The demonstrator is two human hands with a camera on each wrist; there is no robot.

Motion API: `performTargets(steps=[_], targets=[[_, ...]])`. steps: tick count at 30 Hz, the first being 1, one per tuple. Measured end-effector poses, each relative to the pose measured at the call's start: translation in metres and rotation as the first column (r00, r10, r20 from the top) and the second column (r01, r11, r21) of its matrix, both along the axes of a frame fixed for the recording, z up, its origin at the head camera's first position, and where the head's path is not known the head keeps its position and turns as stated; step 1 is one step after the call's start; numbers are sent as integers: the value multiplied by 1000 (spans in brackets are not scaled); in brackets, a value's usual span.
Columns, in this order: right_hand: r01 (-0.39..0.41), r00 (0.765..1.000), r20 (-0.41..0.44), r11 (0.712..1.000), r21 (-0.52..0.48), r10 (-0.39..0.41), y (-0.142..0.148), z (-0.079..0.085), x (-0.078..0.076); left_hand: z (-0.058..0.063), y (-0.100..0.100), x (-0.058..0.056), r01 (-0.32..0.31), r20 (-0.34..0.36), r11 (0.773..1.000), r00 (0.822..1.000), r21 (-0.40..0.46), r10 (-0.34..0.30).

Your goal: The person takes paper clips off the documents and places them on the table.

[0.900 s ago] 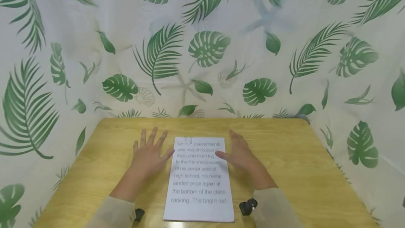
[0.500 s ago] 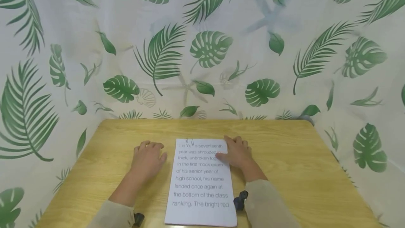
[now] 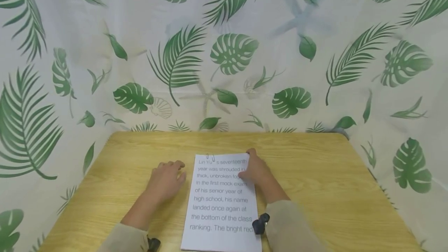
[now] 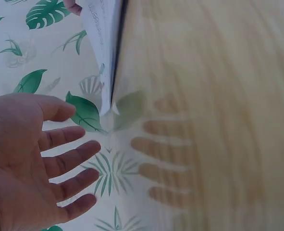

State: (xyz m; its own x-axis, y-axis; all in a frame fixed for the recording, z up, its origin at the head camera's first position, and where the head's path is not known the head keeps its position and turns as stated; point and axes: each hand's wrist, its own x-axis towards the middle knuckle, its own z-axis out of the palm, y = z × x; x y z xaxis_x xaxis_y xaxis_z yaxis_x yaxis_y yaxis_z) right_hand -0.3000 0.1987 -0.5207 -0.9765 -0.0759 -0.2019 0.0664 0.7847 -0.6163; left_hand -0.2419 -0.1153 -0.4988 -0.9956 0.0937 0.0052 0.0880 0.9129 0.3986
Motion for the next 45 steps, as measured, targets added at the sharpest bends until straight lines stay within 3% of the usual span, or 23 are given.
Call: performTargets(steps=[4, 8, 13, 17, 27, 34, 39, 45], targets=[[102, 994, 36, 989, -108, -99, -1, 0, 5, 0, 5, -1, 18, 59, 986, 998, 168, -29], [182, 983, 73, 947, -263, -168, 1, 5, 10, 5, 8, -2, 15, 75, 975, 997, 220, -32], [190, 981, 121, 870, -455, -152, 5, 9, 18, 6, 9, -7, 8, 90, 970, 995, 243, -30], [201, 979, 150, 823, -531, -142, 6, 8, 22, 6, 10, -16, 12, 101, 956, 994, 292, -44], [193, 980, 168, 737, -648, -108, 14, -4, 26, 3, 22, -52, 24, 131, 915, 988, 403, -83], [195, 978, 189, 682, -705, -84, 17, -9, 28, -2, 29, -60, 34, 145, 891, 983, 452, -111], [175, 982, 176, 666, -725, -66, 18, -10, 30, -5, 29, -62, 52, 114, 894, 987, 445, -115], [157, 984, 170, 669, -726, -46, 21, -9, 29, -6, 29, -65, 52, 97, 886, 989, 461, -108]])
